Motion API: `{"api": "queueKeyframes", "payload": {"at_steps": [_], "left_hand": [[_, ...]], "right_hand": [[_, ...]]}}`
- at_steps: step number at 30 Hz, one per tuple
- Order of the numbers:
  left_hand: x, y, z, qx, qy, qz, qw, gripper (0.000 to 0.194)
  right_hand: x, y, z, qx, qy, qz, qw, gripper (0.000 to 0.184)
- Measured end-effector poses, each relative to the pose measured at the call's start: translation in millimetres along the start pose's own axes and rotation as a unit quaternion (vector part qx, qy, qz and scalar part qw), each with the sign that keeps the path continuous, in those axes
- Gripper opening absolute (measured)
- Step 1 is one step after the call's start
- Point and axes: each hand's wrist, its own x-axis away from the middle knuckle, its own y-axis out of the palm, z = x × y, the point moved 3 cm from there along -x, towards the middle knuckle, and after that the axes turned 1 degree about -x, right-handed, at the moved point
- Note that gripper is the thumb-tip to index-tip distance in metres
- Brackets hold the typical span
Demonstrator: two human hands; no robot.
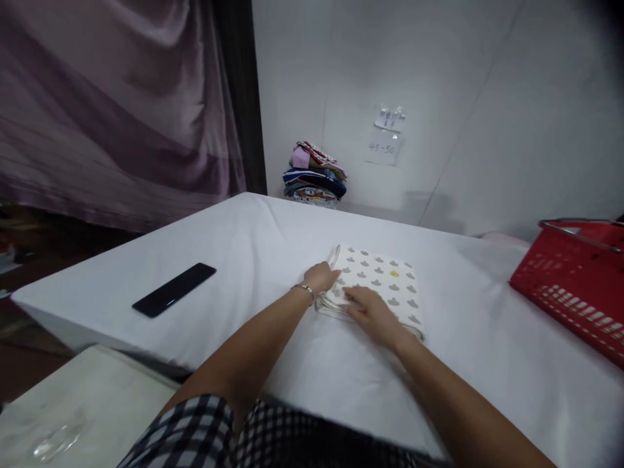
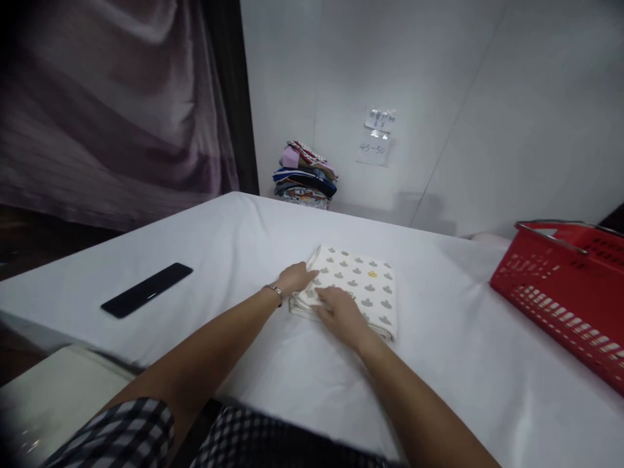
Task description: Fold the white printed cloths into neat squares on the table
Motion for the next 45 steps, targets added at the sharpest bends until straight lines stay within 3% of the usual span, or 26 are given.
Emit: {"api": "queueKeyframes", "payload": {"at_steps": [3,5,8,10,15,19,21,24,26,27,31,34,40,45], "left_hand": [[-5,-4.3,-2,-0.002,-0.020,0.000,1.000,0.055],[-7,-6.7,-2,0.004,-0.027,0.000,1.000,0.056],[-9,-10.0,0,0.017,-0.032,0.002,0.999,0.056],[-9,-12.0,1,0.023,-0.035,0.005,0.999,0.057],[-6,-14.2,2,0.031,-0.029,0.013,0.999,0.059],[-8,-20.7,3,0.037,-0.012,0.013,0.999,0.057],[-14,-30.9,2,0.032,0.007,0.020,0.999,0.055],[-27,-50.6,-3,0.001,0.069,0.034,0.997,0.053],[-35,-58.5,-11,-0.026,0.081,0.022,0.996,0.055],[-38,-59.6,-17,-0.037,0.074,0.007,0.997,0.056],[-42,-52.4,-32,-0.048,0.054,-0.035,0.997,0.054],[-41,-47.0,-34,-0.047,0.065,-0.033,0.996,0.054],[-50,-49.9,-32,-0.053,0.069,-0.012,0.996,0.058],[-56,-52.7,-31,-0.065,0.070,-0.004,0.995,0.058]], "right_hand": [[3,-36,54,0.002,0.128,0.117,0.985,0.036],[12,-55,94,0.050,0.227,0.156,0.960,0.045],[29,-60,140,0.055,0.370,0.103,0.922,0.057],[35,-53,155,0.026,0.413,0.065,0.908,0.064],[37,-41,160,-0.062,0.436,0.072,0.895,0.079],[40,-45,153,-0.203,0.473,0.088,0.853,0.091],[41,-47,145,-0.269,0.478,0.057,0.834,0.097],[39,-47,132,-0.336,0.463,-0.047,0.819,0.103],[38,-46,130,-0.319,0.456,-0.071,0.828,0.098],[37,-45,133,-0.282,0.453,-0.055,0.844,0.091],[31,-38,146,-0.098,0.387,0.099,0.911,0.058],[30,-25,152,-0.118,0.356,0.149,0.915,0.053],[34,-28,157,-0.208,0.382,0.120,0.892,0.061],[36,-37,154,-0.194,0.384,0.027,0.902,0.031]]}}
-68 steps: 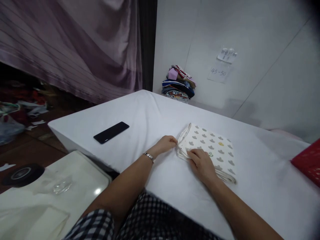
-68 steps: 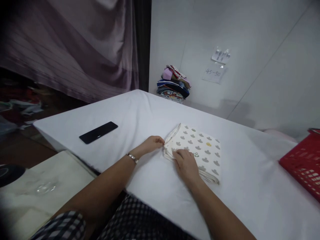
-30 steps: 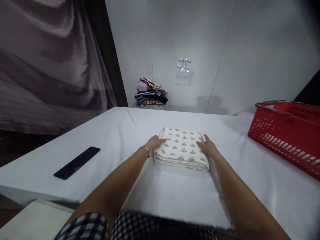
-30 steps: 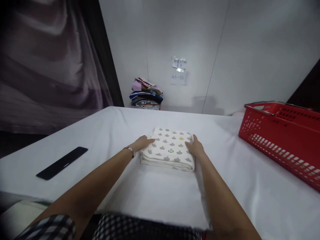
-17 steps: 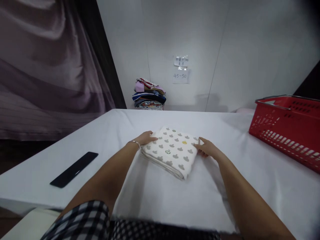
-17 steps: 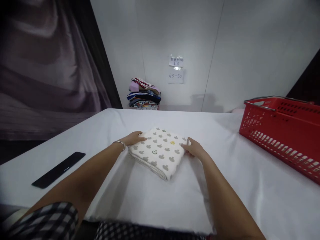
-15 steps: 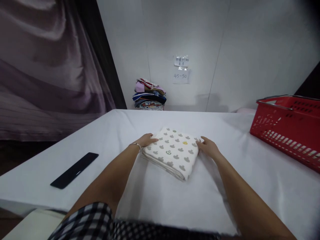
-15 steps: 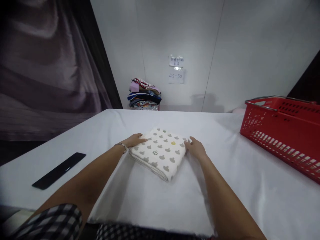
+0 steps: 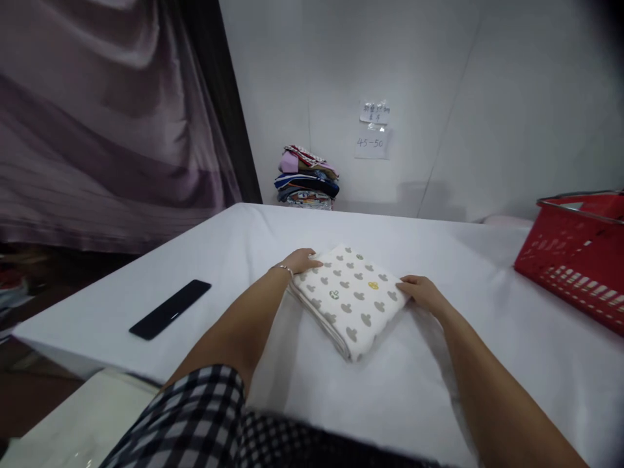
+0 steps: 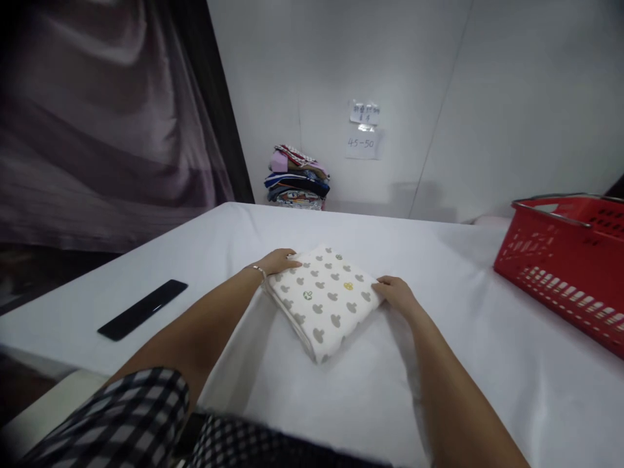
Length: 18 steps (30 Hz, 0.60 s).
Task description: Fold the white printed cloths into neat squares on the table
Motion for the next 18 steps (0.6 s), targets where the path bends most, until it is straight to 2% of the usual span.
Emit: {"api": "queueKeyframes", "payload": {"at_steps": [2,4,6,9,11,13,15,18], "left_hand": [[2,-2.5,0,-0.008,-0.006,0.006,1.000,0.059],[7,-7.2,-1,-0.013,-0.013,0.018,1.000,0.058],[15,-14.2,-4,-0.015,-0.015,0.039,0.999,0.054],[34,-26.4,-11,0.004,-0.009,0.108,0.994,0.042],[51,-31.5,-18,0.029,-0.008,0.160,0.987,0.036],[69,-30.3,-24,0.059,-0.019,0.184,0.981,0.034],[87,-22.6,-29,0.099,-0.038,0.173,0.979,0.034],[110,-3.9,-32,0.190,-0.068,0.112,0.973,0.035]], "right_hand": [[0,2,0,0.021,-0.006,-0.025,0.999,0.028],[-1,4,0,0.034,-0.016,-0.024,0.999,0.029],[-1,4,-1,0.041,-0.035,0.013,0.998,0.034],[3,6,-9,0.050,-0.078,0.074,0.993,0.040],[10,9,-20,0.046,-0.114,0.093,0.988,0.038],[20,16,-35,0.029,-0.144,0.095,0.985,0.034],[33,28,-52,0.007,-0.171,0.066,0.983,0.029],[57,51,-80,-0.003,-0.236,-0.023,0.971,0.023]]}}
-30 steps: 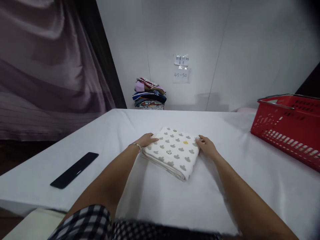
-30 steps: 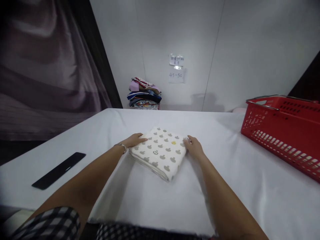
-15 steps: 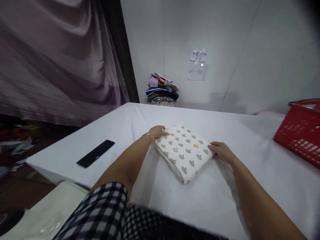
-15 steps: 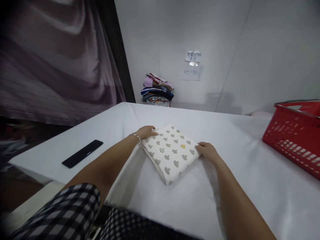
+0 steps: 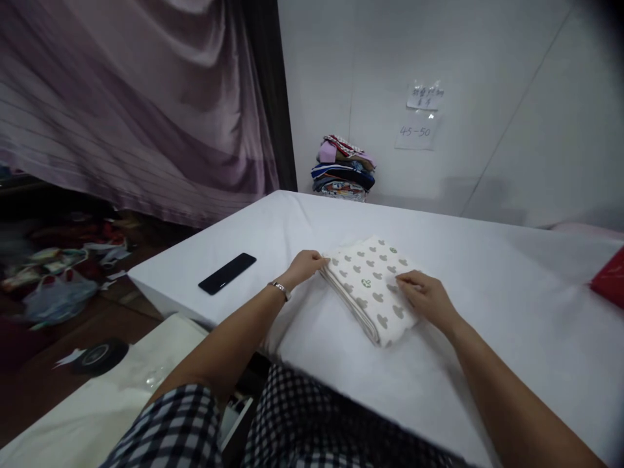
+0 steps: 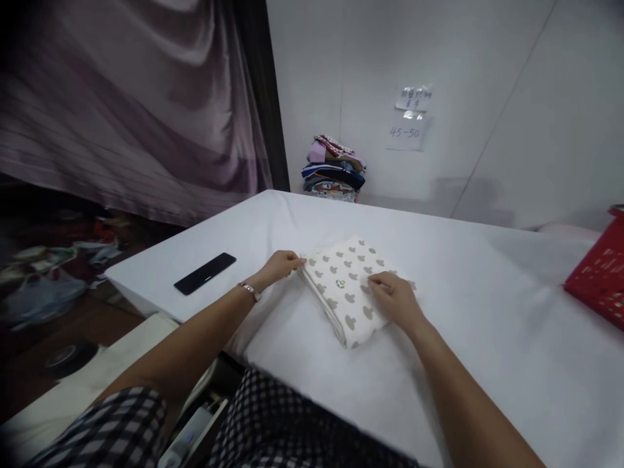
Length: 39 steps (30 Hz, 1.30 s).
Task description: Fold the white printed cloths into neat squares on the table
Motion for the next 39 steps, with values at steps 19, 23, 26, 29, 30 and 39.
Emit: {"api": "queueKeyframes", "payload": {"at_steps": [19,23,26,29,30,39], "left_hand": [[7,36.0,-8,0.027,-0.097,0.022,0.995,0.040],[15,30.5,-4,-0.004,-0.096,0.012,0.995,0.045],[19,25.4,-1,-0.077,-0.092,0.007,0.993,0.052],[19,21.7,0,-0.095,-0.106,0.031,0.989,0.058],[18,21.6,0,-0.074,-0.115,0.038,0.990,0.062],[3,37.6,-2,0.022,-0.164,0.071,0.984,0.069]], "right_hand": [[28,53,-60,0.188,-0.111,-0.212,0.953,0.030],[32,52,-60,0.188,-0.124,-0.225,0.948,0.031],[38,53,-64,0.205,-0.145,-0.213,0.944,0.037],[39,51,-67,0.205,-0.178,-0.195,0.943,0.042],[37,49,-66,0.200,-0.188,-0.184,0.944,0.041],[-3,-15,31,0.283,0.118,0.000,0.952,0.062]]}}
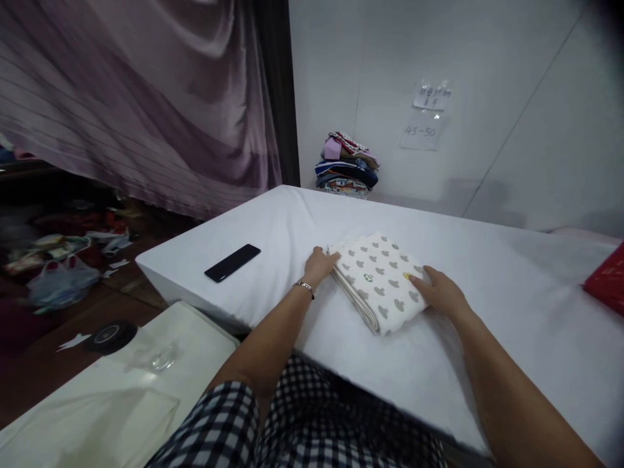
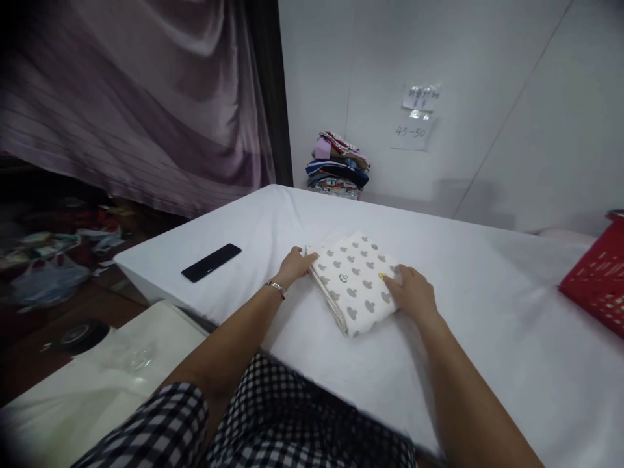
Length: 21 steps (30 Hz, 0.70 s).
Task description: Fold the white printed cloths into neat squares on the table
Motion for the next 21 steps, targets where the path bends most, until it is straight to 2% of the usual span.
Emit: {"api": "queueKeyframes", "payload": {"at_steps": [2,6,9,12,14,17,19,21], "left_hand": [[0,3.0,0,0.020,0.004,0.029,0.999,0.070],[-11,11.4,12,0.094,0.018,0.050,0.994,0.068],[-30,19.6,34,0.112,0.045,0.048,0.992,0.066],[-52,29.1,59,0.110,0.095,0.022,0.989,0.068],[-63,33.8,66,0.093,0.104,0.005,0.990,0.071],[-68,34.5,58,0.076,0.081,-0.004,0.994,0.068],[-63,31.2,49,0.075,0.076,-0.008,0.994,0.057],[-49,25.4,42,0.079,0.080,-0.014,0.994,0.043]], "right_hand": [[-7,3,20,-0.037,0.062,-0.052,0.996,0.072],[-13,-1,42,-0.112,0.135,-0.084,0.981,0.076],[-10,-6,51,-0.193,0.160,-0.145,0.957,0.069],[-5,-10,55,-0.252,0.165,-0.203,0.932,0.065],[-4,-12,57,-0.249,0.156,-0.217,0.931,0.065],[-7,-16,56,-0.174,0.114,-0.170,0.963,0.068],[-9,-21,50,-0.110,0.077,-0.094,0.986,0.067],[-8,-28,39,-0.084,0.038,-0.005,0.996,0.055]]}}
